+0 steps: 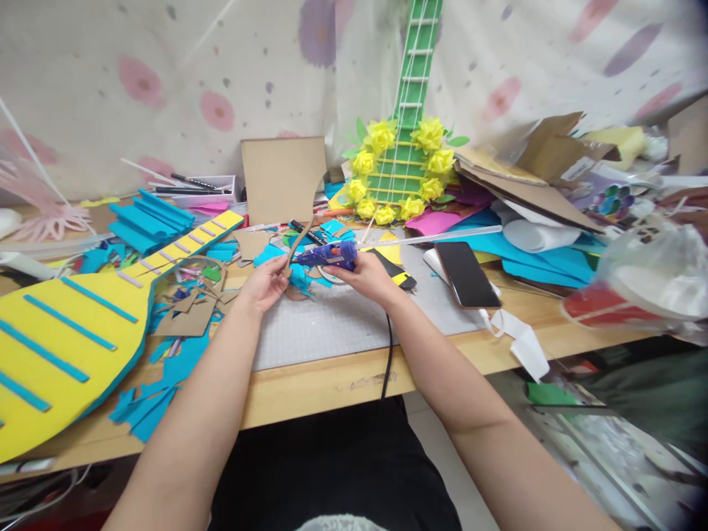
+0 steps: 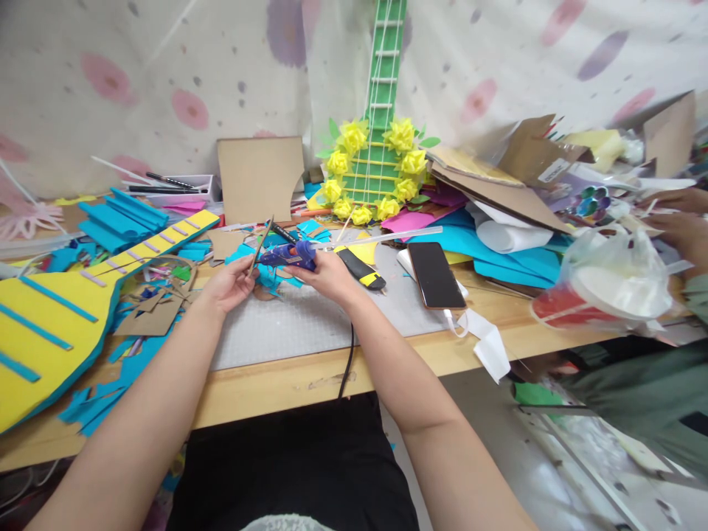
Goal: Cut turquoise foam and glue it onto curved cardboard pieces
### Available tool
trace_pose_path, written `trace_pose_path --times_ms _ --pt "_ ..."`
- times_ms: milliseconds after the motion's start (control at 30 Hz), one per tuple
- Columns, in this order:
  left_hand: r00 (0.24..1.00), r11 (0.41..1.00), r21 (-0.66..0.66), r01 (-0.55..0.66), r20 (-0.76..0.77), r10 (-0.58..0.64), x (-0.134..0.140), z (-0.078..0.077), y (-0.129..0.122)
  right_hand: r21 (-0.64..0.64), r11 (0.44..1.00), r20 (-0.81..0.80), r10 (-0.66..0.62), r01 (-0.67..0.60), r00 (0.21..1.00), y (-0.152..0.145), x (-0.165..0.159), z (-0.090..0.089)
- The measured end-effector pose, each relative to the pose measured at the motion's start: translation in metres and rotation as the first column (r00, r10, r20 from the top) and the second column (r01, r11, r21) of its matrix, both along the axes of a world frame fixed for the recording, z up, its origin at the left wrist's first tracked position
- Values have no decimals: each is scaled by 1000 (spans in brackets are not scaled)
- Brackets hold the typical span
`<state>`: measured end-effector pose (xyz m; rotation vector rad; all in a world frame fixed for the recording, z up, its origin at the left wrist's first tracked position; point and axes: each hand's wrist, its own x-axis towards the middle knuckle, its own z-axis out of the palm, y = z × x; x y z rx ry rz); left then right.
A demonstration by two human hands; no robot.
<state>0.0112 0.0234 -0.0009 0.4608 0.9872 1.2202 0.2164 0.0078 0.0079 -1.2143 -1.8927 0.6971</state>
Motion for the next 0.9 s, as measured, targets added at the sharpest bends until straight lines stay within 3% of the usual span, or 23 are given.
trace_pose_path --times_ms 333,633,900 --pt "999 999 29 40 11 -41 -2 0 0 -10 994 -30 107 -108 994 -4 4 3" --pt "989 981 128 143 -63 -136 -2 -2 -1 5 992 -7 123 -123 992 -6 7 6" --pt "985 976 152 156 -101 -142 -6 -4 0 8 990 13 139 -139 990 -6 9 6"
